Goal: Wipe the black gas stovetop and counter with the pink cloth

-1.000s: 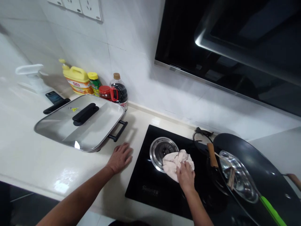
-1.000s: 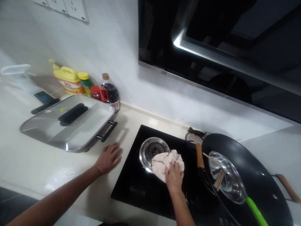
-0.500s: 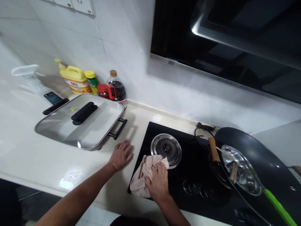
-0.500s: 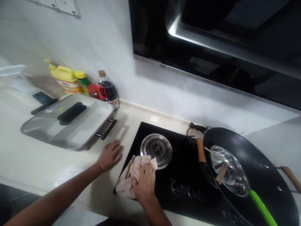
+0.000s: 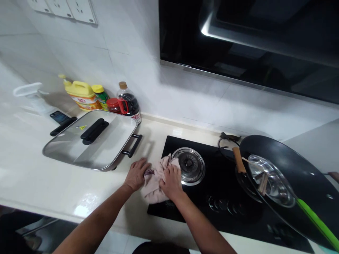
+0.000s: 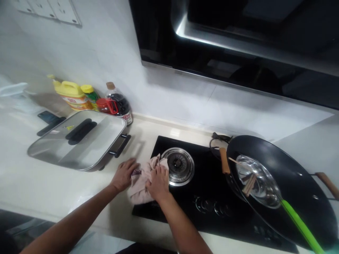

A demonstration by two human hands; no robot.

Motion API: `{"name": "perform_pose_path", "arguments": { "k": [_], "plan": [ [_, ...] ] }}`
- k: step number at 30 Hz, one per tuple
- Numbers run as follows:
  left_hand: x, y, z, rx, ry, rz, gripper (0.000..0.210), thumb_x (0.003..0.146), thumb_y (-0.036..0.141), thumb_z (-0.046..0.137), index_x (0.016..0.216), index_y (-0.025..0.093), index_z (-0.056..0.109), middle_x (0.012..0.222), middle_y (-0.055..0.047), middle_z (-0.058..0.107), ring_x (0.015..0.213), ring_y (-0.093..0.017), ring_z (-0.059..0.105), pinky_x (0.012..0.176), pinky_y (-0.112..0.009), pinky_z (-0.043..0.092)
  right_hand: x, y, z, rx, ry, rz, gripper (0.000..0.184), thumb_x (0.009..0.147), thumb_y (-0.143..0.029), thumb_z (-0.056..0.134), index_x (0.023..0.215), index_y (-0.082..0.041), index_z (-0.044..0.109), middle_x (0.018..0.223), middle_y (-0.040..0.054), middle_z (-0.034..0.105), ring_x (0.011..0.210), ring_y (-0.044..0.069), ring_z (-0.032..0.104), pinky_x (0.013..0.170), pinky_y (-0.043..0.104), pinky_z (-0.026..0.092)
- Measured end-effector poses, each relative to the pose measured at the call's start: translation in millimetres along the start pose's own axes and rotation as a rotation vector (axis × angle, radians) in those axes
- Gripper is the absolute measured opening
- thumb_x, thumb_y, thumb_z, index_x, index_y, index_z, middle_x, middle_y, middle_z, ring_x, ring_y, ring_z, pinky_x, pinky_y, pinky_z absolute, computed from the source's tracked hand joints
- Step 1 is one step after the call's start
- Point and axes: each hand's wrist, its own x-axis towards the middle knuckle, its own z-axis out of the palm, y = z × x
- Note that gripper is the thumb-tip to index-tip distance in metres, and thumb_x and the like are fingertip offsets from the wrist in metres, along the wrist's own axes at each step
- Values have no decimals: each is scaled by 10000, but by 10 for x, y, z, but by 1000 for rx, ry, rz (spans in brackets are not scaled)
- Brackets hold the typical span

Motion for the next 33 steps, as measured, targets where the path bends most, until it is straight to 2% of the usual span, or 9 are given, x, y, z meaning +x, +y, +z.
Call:
{"name": "perform_pose_path", "arguments": {
  "k": [4,7,10,13,16,18,23,28,33],
  "plan": [
    [12,-11,30,12,30,-5,375,1001,400,533,1307,239,679,1441,-158,647,1410,-326,542,1121,-507,431,-789,359,149,25,164,56,341,827,-323,669,1147,-203,670,1329,137,643,1303,356,480,1137,550,346],
    [21,-25,55,2,45,1,378,1014,419,514,1305,247,682,1444,-151,649,1411,-326,543,1120,-508,436,-1123,742,136,-4,292,121,324,836,-297,614,1138,-185,653,1295,161,622,1258,353,496,1095,545,388],
    [32,-36,61,-4,40,-5,375,1008,428,520,1296,255,687,1456,-145,643,1416,-327,540,1127,-509,432,-1080,1097,-68,23,365,262,343,877,-295,546,1179,-154,631,1252,186,595,1197,339,524,1032,515,451],
    [45,-38,43,13,18,-6,387,1010,441,512,1289,241,690,1458,-152,642,1418,-330,537,1130,-508,429,-825,1323,-378,-14,355,567,526,907,-290,521,1410,-140,544,1364,222,534,1247,373,512,1023,551,451],
    [57,-35,17,31,-5,-10,399,1015,439,490,1296,234,686,1465,-157,638,1416,-333,537,1124,-512,432,-581,1358,-605,-61,160,836,619,971,-346,492,1580,-251,433,1632,220,324,1414,456,402,1063,652,386],
    [65,-33,3,34,-12,-12,407,1018,439,476,1298,230,684,1468,-161,636,1416,-333,537,1125,-517,431,-506,1264,-636,-61,5,891,610,1019,-471,451,1594,-270,438,1706,209,224,1494,500,302,1097,702,325],
    [85,-37,-10,32,-31,-13,444,1018,466,455,1296,211,688,1458,-176,642,1427,-335,529,1120,-522,436,-811,837,-369,-124,-80,710,869,917,-653,615,1635,-219,386,1726,223,219,1539,529,212,1138,729,267],
    [104,-28,-23,29,-46,-25,447,1012,467,457,1292,213,694,1459,-182,641,1422,-340,537,1120,-530,434,-1373,589,-59,-94,71,558,601,866,-412,696,1445,-269,618,1548,189,491,1359,455,467,1031,637,432],
    [116,-21,-34,10,-44,-19,443,1011,462,459,1291,211,694,1476,-186,628,1420,-347,538,1122,-543,429,-1323,315,97,198,220,225,639,666,-213,748,1296,-296,677,1315,85,619,1258,317,548,1081,475,471]
  ]
}}
